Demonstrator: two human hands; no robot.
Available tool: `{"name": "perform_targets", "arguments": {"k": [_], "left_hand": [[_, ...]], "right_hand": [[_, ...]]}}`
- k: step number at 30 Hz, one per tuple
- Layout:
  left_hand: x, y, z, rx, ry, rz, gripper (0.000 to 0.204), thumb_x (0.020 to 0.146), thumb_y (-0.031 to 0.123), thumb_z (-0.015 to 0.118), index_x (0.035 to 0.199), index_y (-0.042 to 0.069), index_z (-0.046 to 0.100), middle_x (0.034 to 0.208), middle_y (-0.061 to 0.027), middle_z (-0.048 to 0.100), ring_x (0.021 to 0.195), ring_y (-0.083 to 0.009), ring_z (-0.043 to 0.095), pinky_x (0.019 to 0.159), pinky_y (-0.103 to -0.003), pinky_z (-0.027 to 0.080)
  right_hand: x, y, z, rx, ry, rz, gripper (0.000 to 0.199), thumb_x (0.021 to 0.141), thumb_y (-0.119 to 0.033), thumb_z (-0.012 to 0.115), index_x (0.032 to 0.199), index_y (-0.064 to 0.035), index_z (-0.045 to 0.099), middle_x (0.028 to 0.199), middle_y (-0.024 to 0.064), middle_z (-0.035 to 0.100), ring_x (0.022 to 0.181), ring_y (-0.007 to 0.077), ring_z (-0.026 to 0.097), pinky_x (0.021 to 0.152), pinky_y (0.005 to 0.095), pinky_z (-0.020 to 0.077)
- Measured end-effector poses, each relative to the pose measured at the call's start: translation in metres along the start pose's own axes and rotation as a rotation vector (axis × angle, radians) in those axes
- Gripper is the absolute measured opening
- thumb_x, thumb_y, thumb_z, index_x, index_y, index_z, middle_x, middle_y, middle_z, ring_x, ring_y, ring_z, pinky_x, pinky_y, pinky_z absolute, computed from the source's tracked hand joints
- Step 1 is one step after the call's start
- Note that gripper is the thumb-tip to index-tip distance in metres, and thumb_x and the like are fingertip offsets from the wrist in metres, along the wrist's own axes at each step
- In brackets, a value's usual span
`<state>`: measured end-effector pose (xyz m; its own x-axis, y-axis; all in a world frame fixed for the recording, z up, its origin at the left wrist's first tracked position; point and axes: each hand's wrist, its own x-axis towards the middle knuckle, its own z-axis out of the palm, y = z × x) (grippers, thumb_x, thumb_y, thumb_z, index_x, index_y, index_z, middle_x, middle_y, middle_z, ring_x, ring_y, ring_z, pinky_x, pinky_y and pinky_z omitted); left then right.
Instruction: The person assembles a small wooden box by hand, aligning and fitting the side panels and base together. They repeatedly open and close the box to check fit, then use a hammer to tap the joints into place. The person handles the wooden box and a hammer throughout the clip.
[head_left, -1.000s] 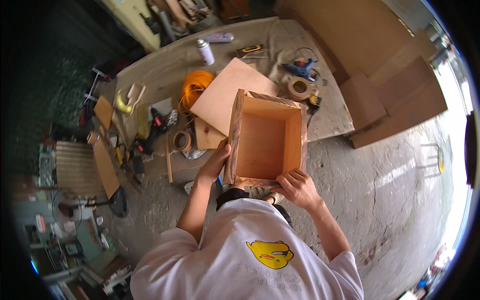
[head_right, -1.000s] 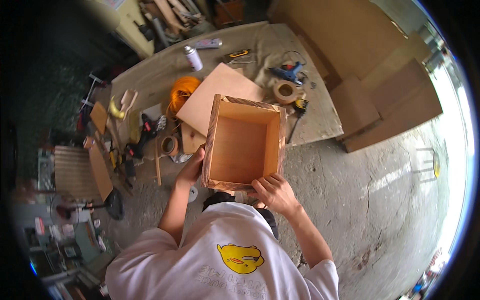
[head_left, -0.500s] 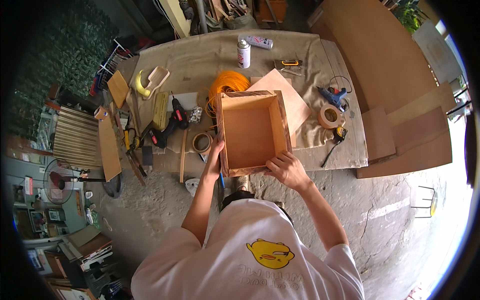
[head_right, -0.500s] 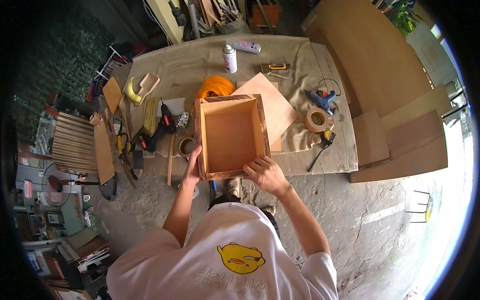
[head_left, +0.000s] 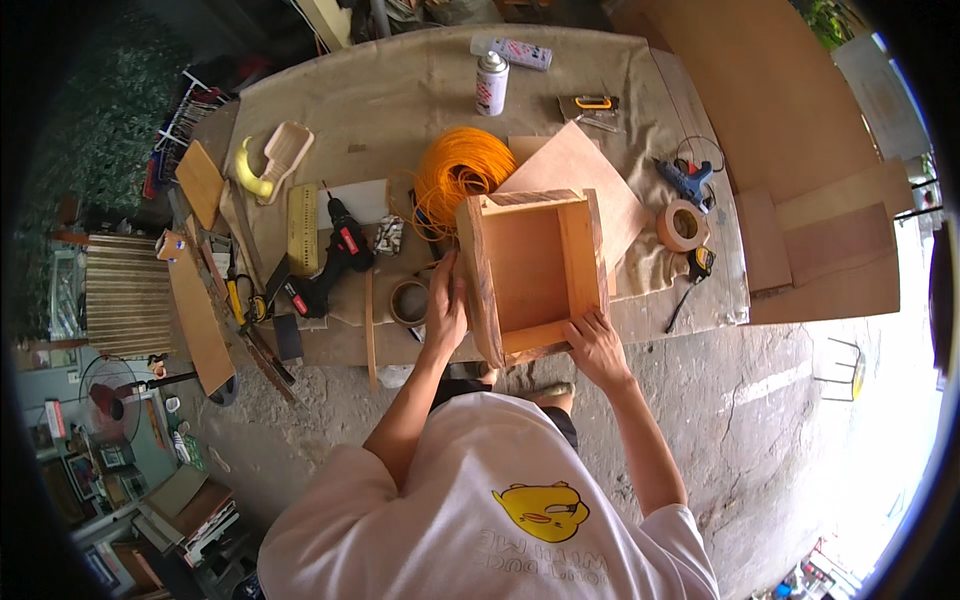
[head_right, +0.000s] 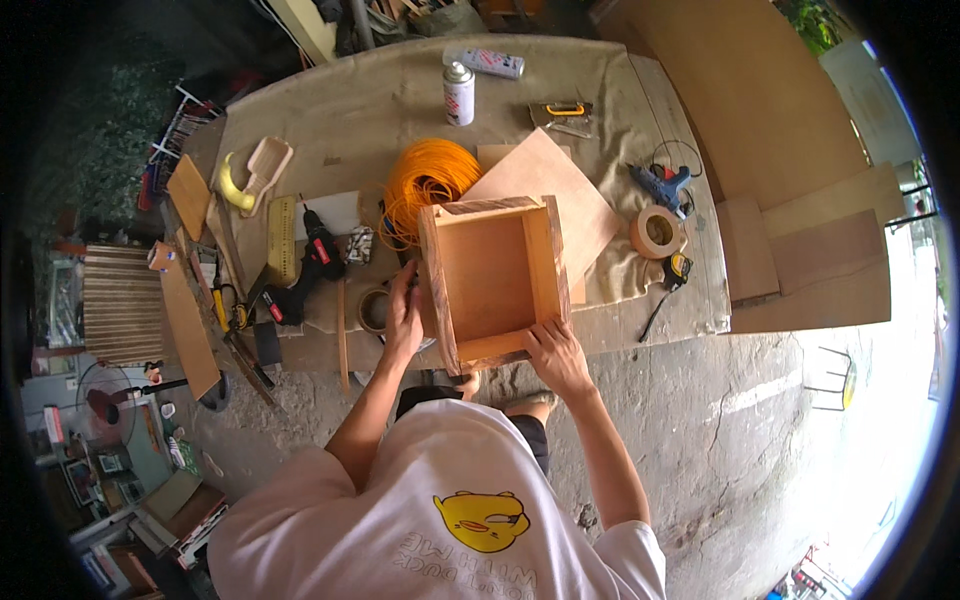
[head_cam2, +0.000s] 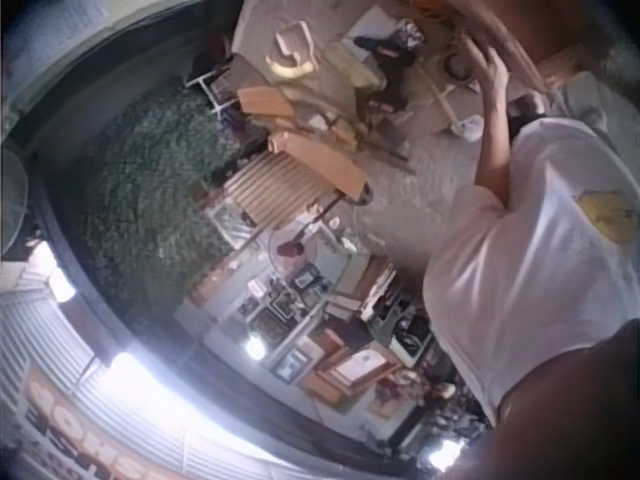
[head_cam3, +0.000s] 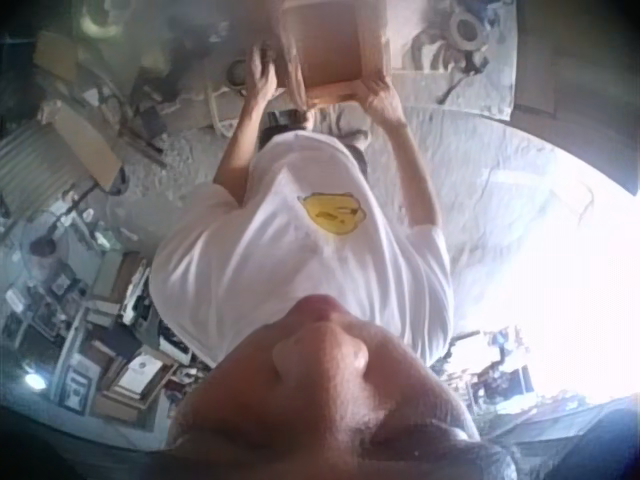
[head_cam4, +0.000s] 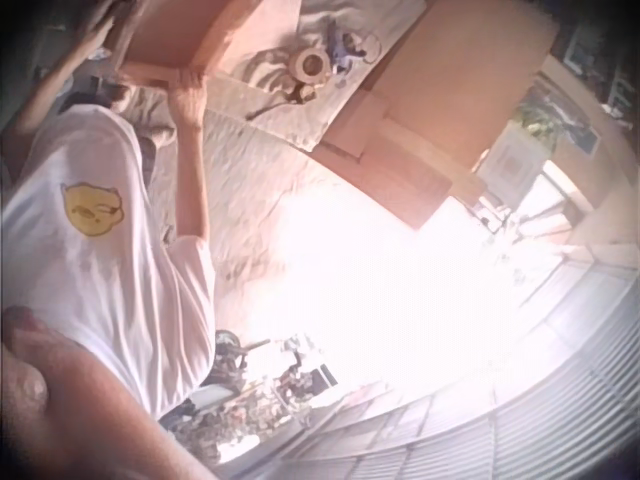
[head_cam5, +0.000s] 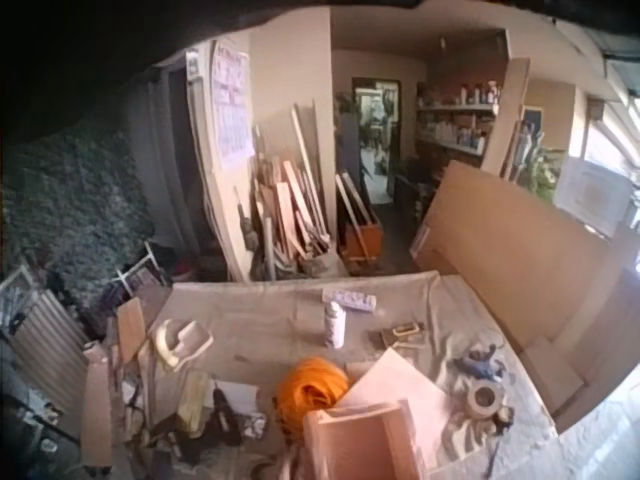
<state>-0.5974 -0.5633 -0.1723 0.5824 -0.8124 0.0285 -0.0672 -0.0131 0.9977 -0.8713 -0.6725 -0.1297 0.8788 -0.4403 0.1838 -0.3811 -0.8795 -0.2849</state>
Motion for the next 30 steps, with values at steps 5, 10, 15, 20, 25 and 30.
{"name": "perform_targets", "arguments": {"k": [5,10,15,20,25,30], "left_hand": [[-0.003,0.017,0.037,-0.074,0.06,-0.017,0.061,0.111,0.039,0.039,0.153,-0.005,0.032,0.157,-0.0218,0.036,0.146,-0.0316,0.035,0.12,-0.042,0.025],[0.006,0.031,0.053,0.09,0.071,0.156,0.058,0.112,0.034,0.036,0.153,-0.005,0.03,0.154,-0.0252,0.037,0.142,-0.0343,0.038,0.118,-0.043,0.029],[0.006,0.036,0.048,0.205,0.049,0.196,0.057,0.112,0.034,0.036,0.153,-0.005,0.031,0.152,-0.0247,0.04,0.137,-0.0343,0.043,0.115,-0.043,0.033],[0.005,0.041,0.051,0.164,0.069,0.197,0.057,0.112,0.034,0.038,0.152,-0.005,0.033,0.151,-0.0242,0.041,0.137,-0.0338,0.044,0.114,-0.042,0.033],[0.002,0.035,0.052,0.133,0.095,0.163,0.057,0.111,0.034,0.039,0.153,-0.004,0.033,0.153,-0.0235,0.041,0.14,-0.0332,0.042,0.115,-0.042,0.032],[0.001,0.04,0.053,0.098,0.102,0.142,0.057,0.111,0.034,0.04,0.153,-0.004,0.034,0.153,-0.023,0.04,0.141,-0.0323,0.042,0.116,-0.042,0.032]], "right_hand": [[-0.001,-0.011,0.006,0.048,0.002,0.12,0.031,0.065,-0.006,0.073,0.094,-0.0084,0.061,0.094,0.0083,0.065,0.095,0.0291,0.063,0.093,0.0427,0.0482],[-0.008,-0.002,0.02,0.041,0.069,0.1,0.033,0.062,-0.011,0.076,0.092,-0.0101,0.061,0.093,0.0059,0.065,0.088,0.027,0.065,0.087,0.0407,0.0496],[-0.014,0.003,0.027,-0.01,0.141,0.041,0.036,0.061,-0.014,0.077,0.093,-0.0118,0.061,0.092,0.0039,0.065,0.083,0.0256,0.065,0.08,0.0389,0.0512],[-0.016,0.007,0.031,-0.04,0.203,-0.007,0.04,0.061,-0.016,0.077,0.097,-0.012,0.06,0.091,0.0029,0.065,0.079,0.0249,0.064,0.075,0.0379,0.051],[-0.018,0.009,0.034,-0.03,0.218,-0.025,0.042,0.061,-0.018,0.077,0.099,-0.0126,0.06,0.092,0.0027,0.065,0.077,0.0246,0.063,0.073,0.0382,0.0506],[-0.018,0.007,0.033,-0.037,0.232,-0.019,0.043,0.061,-0.02,0.078,0.099,-0.0131,0.06,0.091,0.0027,0.063,0.078,0.0248,0.063,0.074,0.0384,0.0508]]}}
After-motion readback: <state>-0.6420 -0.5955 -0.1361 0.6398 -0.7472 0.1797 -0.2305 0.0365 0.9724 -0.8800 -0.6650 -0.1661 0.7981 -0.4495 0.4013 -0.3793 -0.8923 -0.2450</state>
